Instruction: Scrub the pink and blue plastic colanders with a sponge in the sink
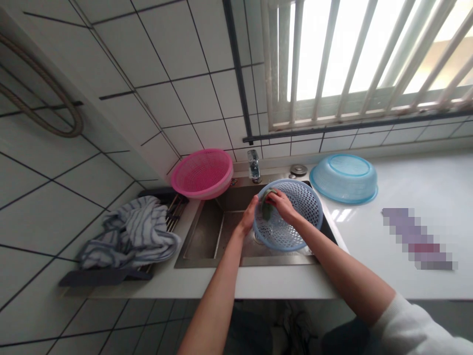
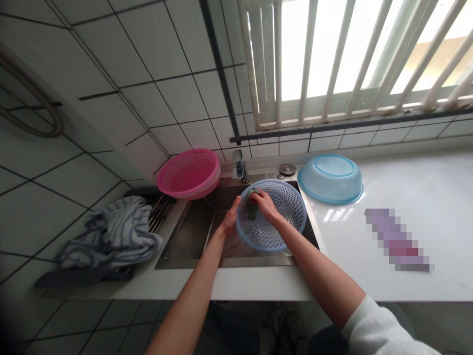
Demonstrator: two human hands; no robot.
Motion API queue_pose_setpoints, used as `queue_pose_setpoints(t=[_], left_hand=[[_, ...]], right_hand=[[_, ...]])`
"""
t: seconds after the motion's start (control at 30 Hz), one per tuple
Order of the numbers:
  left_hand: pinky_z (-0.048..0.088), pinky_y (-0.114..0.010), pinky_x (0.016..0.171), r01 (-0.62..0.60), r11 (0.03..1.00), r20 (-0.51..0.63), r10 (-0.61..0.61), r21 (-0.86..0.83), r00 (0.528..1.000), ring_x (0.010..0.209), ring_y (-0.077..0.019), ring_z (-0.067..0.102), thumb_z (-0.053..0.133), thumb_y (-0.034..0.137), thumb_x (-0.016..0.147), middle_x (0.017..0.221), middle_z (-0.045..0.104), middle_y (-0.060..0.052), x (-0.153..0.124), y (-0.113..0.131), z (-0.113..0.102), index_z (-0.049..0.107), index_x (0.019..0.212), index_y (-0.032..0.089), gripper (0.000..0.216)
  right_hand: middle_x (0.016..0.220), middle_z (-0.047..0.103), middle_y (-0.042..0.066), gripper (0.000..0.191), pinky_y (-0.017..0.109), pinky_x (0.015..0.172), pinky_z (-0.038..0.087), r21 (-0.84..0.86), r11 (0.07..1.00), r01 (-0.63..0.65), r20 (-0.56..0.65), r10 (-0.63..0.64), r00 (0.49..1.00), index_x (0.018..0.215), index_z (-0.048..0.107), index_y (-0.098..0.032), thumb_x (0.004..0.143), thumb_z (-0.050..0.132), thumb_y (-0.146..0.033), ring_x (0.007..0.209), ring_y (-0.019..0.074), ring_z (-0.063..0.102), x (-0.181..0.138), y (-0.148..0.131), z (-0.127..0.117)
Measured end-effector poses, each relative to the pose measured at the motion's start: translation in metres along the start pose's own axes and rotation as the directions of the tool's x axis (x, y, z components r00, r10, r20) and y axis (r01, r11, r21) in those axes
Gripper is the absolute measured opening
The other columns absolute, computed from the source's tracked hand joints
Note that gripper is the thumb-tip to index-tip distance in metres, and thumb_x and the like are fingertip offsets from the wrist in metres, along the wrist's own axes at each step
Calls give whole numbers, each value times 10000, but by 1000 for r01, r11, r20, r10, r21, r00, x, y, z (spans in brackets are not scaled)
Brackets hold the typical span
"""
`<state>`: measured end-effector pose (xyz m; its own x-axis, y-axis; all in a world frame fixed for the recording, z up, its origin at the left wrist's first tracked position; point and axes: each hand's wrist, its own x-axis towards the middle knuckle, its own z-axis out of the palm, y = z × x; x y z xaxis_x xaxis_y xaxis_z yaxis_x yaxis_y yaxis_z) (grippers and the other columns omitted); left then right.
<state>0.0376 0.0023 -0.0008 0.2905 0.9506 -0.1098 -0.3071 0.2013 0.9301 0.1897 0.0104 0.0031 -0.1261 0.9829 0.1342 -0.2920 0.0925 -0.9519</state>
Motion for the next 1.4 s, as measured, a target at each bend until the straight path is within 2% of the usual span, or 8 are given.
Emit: queue_pose_setpoints(t=[0.07,0.23,0.43,0.63,0.87,1.07,1.27,1.4], left_hand=[[353,-454,1238,15,1000,4,-15,-9,1000,1383,-335,574,680,721,840,1273,762,-99,0,1,1,761,1238,186,671],[376,-446,1212,24,1000,-67,-23,4,997,1332,-339,613,701,698,832,1176,793,-102,-3,3,-7,765,1218,152,671],[333,-456,1242,-8,1000,9,9,-22,1000,1414,-341,544,703,719,824,1318,744,-83,4,-5,-2,754,1263,209,675],[275,-453,1273,-52,998,-55,53,28,997,1444,-336,514,697,678,856,1323,743,-75,1,0,-6,763,1244,197,621],[292,-439,1271,-45,998,18,46,-52,999,1486,-330,467,718,639,864,1357,725,-71,5,-6,-1,748,1280,213,595],[355,-444,1232,-13,1000,-112,11,-21,994,1385,-332,574,728,604,860,1228,779,-90,0,0,-8,759,1244,171,580],[334,-465,1253,-16,998,-47,13,-65,999,1424,-335,539,723,603,868,1274,764,-81,-1,0,2,762,1252,212,549],[357,-445,1236,-5,1000,-85,3,-31,996,1395,-325,568,718,644,854,1252,773,-84,-1,-1,-4,767,1231,197,587]], right_hand=[[814,606,7,158,305,760,471,-28,1000,-5,47,7,999,806,590,-222,814,623,-376,764,173,530,-1,3,1],[718,551,-15,159,294,675,422,-152,987,-42,345,93,934,722,564,-211,803,629,-331,666,146,451,-11,15,15],[833,626,5,137,321,790,480,68,996,-61,14,60,998,807,613,-228,800,659,-357,777,175,560,3,1,-6],[747,599,-9,159,284,687,442,-63,990,-124,325,138,936,743,601,-213,797,681,-339,691,148,504,-9,17,10],[828,641,-3,170,309,801,508,183,981,-69,-10,72,997,812,623,-237,798,710,-382,795,169,569,5,8,-8],[747,607,-9,163,289,707,463,-31,990,-138,350,140,926,750,616,-214,780,711,-344,697,148,512,-7,19,9],[846,647,5,162,317,828,510,162,983,-80,19,78,997,802,630,-235,772,709,-373,819,178,576,5,8,-6],[760,605,-14,144,286,748,480,75,989,-127,220,108,970,758,627,-223,763,716,-336,717,149,518,-5,12,7]])
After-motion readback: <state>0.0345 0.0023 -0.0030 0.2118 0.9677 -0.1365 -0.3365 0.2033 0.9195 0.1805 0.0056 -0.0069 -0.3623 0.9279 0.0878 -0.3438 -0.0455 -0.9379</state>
